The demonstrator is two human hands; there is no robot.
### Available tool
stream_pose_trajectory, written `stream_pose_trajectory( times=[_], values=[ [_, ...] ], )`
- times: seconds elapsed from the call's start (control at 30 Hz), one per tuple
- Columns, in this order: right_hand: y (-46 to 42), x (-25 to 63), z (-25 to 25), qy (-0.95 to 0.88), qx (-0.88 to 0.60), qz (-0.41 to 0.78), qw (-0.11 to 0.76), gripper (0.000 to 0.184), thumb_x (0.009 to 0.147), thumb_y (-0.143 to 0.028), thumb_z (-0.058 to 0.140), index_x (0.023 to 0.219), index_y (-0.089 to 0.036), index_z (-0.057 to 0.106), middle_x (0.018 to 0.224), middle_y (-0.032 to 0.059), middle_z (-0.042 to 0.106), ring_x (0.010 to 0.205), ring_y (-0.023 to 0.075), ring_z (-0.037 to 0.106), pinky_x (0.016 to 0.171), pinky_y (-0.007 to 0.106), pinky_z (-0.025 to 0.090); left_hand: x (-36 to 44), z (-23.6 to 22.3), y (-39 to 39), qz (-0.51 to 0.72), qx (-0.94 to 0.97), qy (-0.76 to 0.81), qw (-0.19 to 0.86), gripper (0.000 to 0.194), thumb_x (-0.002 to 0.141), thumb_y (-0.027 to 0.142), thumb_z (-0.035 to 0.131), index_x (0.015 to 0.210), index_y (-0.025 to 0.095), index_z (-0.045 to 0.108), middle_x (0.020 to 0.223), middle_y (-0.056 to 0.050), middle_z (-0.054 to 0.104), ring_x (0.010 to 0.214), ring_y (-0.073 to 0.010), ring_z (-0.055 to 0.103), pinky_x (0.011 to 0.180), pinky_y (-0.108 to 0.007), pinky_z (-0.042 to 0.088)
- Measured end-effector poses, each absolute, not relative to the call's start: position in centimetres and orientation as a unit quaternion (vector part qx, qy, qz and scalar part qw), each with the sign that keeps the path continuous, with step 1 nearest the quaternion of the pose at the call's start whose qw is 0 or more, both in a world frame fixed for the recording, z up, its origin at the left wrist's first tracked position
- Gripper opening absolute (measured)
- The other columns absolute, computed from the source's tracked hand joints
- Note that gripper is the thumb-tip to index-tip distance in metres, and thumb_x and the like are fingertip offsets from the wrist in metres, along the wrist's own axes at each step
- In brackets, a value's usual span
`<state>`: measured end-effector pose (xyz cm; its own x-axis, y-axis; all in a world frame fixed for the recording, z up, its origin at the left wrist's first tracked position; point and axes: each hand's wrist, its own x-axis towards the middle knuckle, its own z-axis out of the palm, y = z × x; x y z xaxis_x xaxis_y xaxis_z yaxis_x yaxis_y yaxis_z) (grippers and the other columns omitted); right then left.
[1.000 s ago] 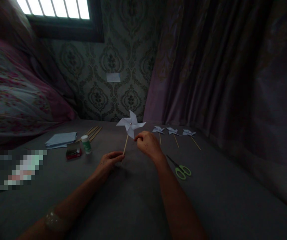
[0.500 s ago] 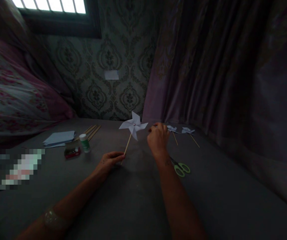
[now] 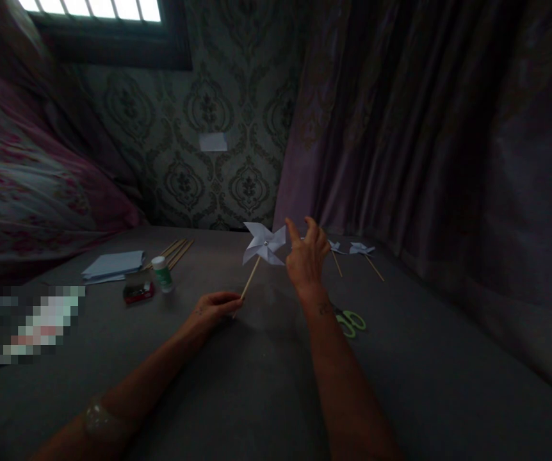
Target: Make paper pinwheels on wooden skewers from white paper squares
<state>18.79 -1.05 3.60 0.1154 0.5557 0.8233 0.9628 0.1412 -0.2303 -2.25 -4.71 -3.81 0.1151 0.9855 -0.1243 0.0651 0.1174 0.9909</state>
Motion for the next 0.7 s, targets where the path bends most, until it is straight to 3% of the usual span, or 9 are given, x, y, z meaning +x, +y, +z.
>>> stream_pose_trajectory(
  times=[0.1, 0.2, 0.27, 0.33, 0.47, 0.53, 0.6, 0.7],
  values=[
    [-1.3, 19.1, 3.6, -0.632, -0.632, -0.236, 0.382, 0.059, 0.074, 0.000, 0.044, 0.124, -0.025, 0.061, 0.137, 0.0156, 0.044, 0.119, 0.0334, 0.038, 0.090, 0.050, 0.031, -2.2, -3.9, -4.7, 0.415, 0.520, 0.504, 0.551, 0.031, 0.059, 0.037, 0.075, 0.082, 0.016, 0.076, 0.073, -0.004, 0.072, 0.063, -0.0151, 0.059, 0.057, -0.025, 0.041],
    [-1.8, 19.6, 3.5, -0.669, -0.676, -0.153, 0.268, 0.034, 0.078, -0.005, 0.046, 0.091, -0.019, 0.074, 0.114, 0.0140, 0.061, 0.111, 0.0309, 0.045, 0.090, 0.049, 0.030, -2.2, -3.8, -4.7, 0.422, 0.507, 0.503, 0.558, 0.031, 0.059, 0.036, 0.075, 0.082, 0.016, 0.076, 0.073, -0.004, 0.071, 0.061, -0.0142, 0.058, 0.057, -0.025, 0.041],
    [-2.2, 19.9, 3.7, -0.682, -0.696, -0.090, 0.205, 0.030, 0.079, -0.007, 0.047, 0.077, -0.018, 0.074, 0.098, 0.0118, 0.066, 0.103, 0.0281, 0.050, 0.089, 0.047, 0.031, -2.1, -3.7, -4.7, 0.428, 0.493, 0.509, 0.561, 0.030, 0.059, 0.035, 0.075, 0.081, 0.016, 0.076, 0.072, -0.004, 0.071, 0.059, -0.0138, 0.057, 0.057, -0.025, 0.041],
    [-2.4, 19.9, 4.3, -0.664, -0.710, -0.089, 0.215, 0.031, 0.080, -0.007, 0.045, 0.079, -0.017, 0.074, 0.098, 0.0119, 0.067, 0.101, 0.0272, 0.051, 0.088, 0.045, 0.032, -2.0, -3.5, -4.8, 0.427, 0.484, 0.520, 0.560, 0.029, 0.058, 0.033, 0.075, 0.080, 0.015, 0.076, 0.070, -0.004, 0.070, 0.058, -0.0135, 0.056, 0.056, -0.024, 0.041],
    [-2.5, 19.6, 5.3, -0.613, -0.682, -0.203, 0.343, 0.048, 0.080, -0.005, 0.043, 0.120, -0.022, 0.064, 0.130, 0.0138, 0.053, 0.114, 0.0299, 0.044, 0.087, 0.043, 0.033, -1.9, -3.5, -5.0, 0.418, 0.497, 0.522, 0.553, 0.029, 0.057, 0.033, 0.075, 0.079, 0.015, 0.076, 0.066, -0.003, 0.068, 0.056, -0.0130, 0.055, 0.054, -0.024, 0.039],
    [-2.5, 19.5, 5.3, -0.615, -0.665, -0.234, 0.354, 0.059, 0.079, -0.004, 0.045, 0.133, -0.026, 0.054, 0.139, 0.0138, 0.045, 0.120, 0.0309, 0.040, 0.089, 0.044, 0.033, -1.9, -3.6, -5.0, 0.412, 0.512, 0.518, 0.548, 0.029, 0.057, 0.034, 0.074, 0.078, 0.015, 0.076, 0.062, -0.002, 0.066, 0.053, -0.0124, 0.053, 0.052, -0.023, 0.036],
    [-2.6, 19.5, 5.0, -0.629, -0.668, -0.229, 0.325, 0.054, 0.079, -0.005, 0.046, 0.127, -0.027, 0.059, 0.138, 0.0137, 0.045, 0.121, 0.0313, 0.039, 0.091, 0.045, 0.032, -1.9, -3.7, -4.9, 0.411, 0.520, 0.517, 0.541, 0.028, 0.058, 0.035, 0.074, 0.077, 0.015, 0.076, 0.059, -0.001, 0.065, 0.052, -0.0121, 0.052, 0.052, -0.023, 0.035],
    [-2.8, 19.7, 4.7, -0.661, -0.684, -0.172, 0.255, 0.034, 0.081, -0.007, 0.047, 0.093, -0.021, 0.075, 0.117, 0.0126, 0.062, 0.112, 0.0295, 0.046, 0.090, 0.045, 0.032, -2.0, -3.7, -4.6, 0.434, 0.508, 0.519, 0.533, 0.027, 0.056, 0.034, 0.074, 0.075, 0.015, 0.076, 0.063, -0.002, 0.067, 0.055, -0.0129, 0.053, 0.054, -0.024, 0.037]
  ],
)
